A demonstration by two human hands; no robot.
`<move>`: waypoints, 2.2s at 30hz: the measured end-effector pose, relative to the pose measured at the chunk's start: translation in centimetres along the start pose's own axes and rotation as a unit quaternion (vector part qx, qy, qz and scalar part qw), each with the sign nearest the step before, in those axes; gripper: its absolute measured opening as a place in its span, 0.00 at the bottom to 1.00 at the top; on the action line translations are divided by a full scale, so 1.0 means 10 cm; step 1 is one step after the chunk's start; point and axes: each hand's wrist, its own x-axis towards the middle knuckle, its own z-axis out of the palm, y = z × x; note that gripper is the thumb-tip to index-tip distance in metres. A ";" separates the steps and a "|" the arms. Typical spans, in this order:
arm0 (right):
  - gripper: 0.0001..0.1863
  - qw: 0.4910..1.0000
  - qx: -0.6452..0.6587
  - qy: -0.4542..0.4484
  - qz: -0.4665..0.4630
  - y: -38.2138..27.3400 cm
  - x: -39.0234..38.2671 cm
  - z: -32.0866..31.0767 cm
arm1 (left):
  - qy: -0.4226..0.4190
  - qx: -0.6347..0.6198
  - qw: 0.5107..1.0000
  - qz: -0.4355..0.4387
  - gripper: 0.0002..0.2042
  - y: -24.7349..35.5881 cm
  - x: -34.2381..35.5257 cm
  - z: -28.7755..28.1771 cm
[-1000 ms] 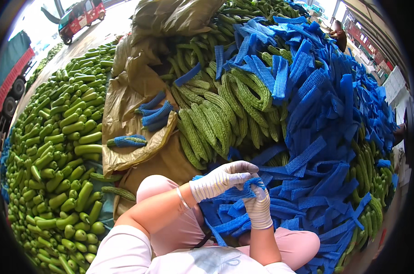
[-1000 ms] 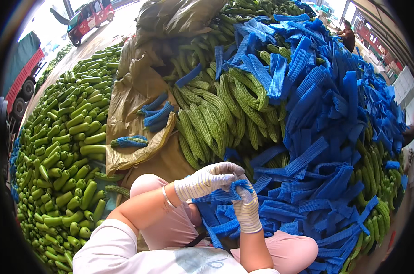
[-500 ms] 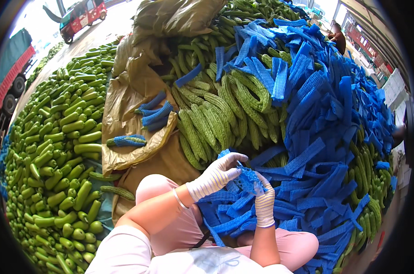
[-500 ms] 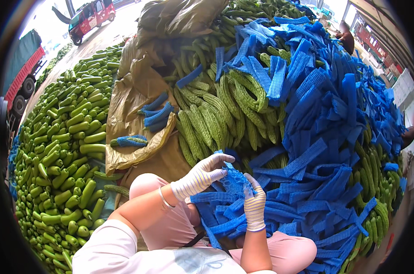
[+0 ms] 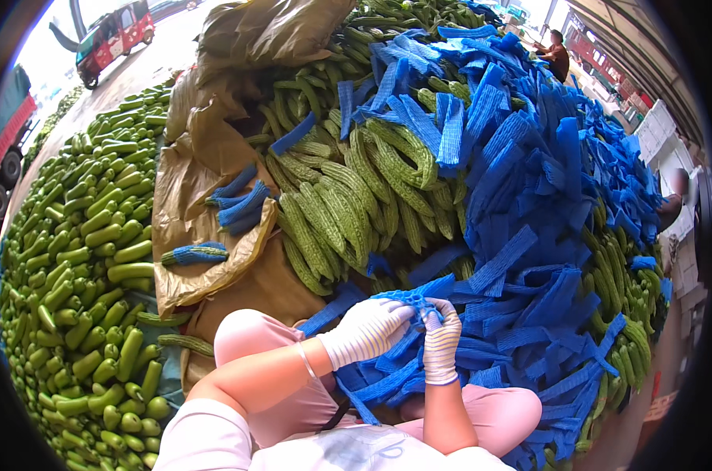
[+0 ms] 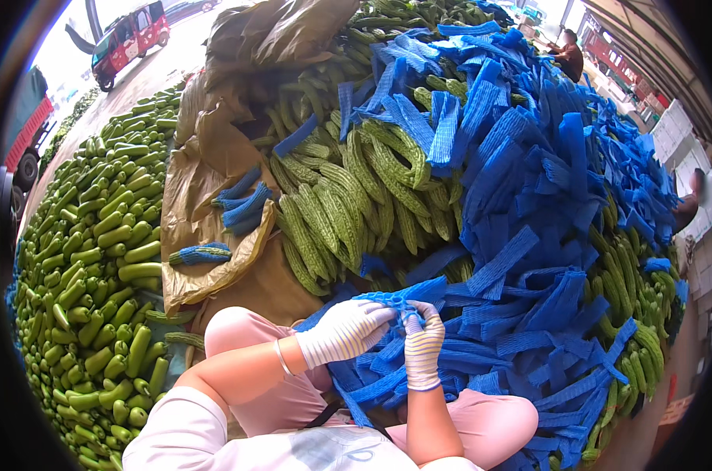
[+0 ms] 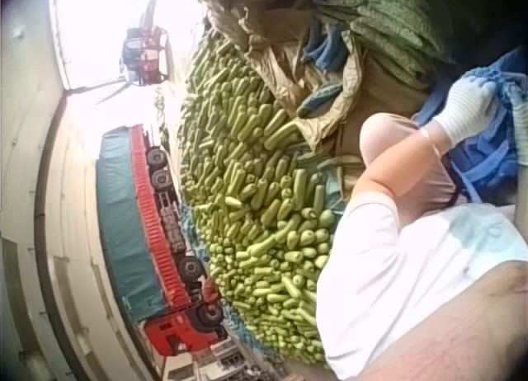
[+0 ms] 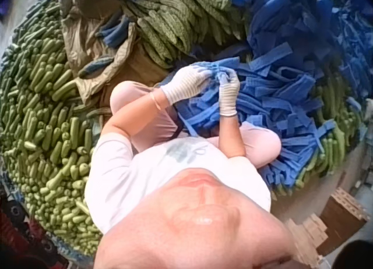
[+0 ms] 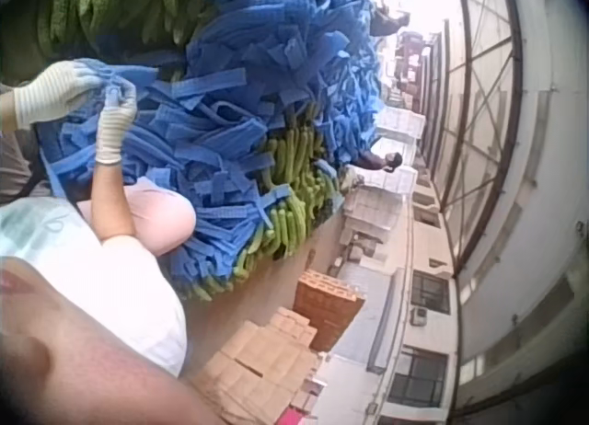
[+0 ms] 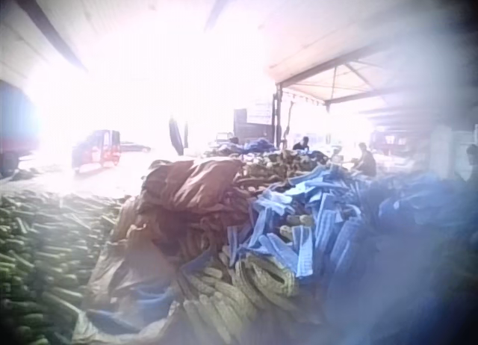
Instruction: The recorder is sitting on the floor, sliding blue mesh protective sleeves onto individual bitter melons and placing them on a tarp.
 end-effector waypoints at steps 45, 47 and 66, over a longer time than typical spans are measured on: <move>0.12 0.915 0.138 -0.373 0.073 -0.49 -0.31 0.81 | -0.015 -0.049 0.999 0.004 0.27 -0.51 -0.18 -0.76; 0.12 0.899 0.111 -0.412 0.095 -0.39 -0.35 0.86 | -0.011 -0.051 0.999 -0.015 0.27 -0.52 -0.25 -0.79; 0.33 0.741 -0.636 -0.170 0.132 0.69 1.86 1.54 | 0.080 0.011 0.975 -0.209 0.31 -0.54 -0.19 -0.59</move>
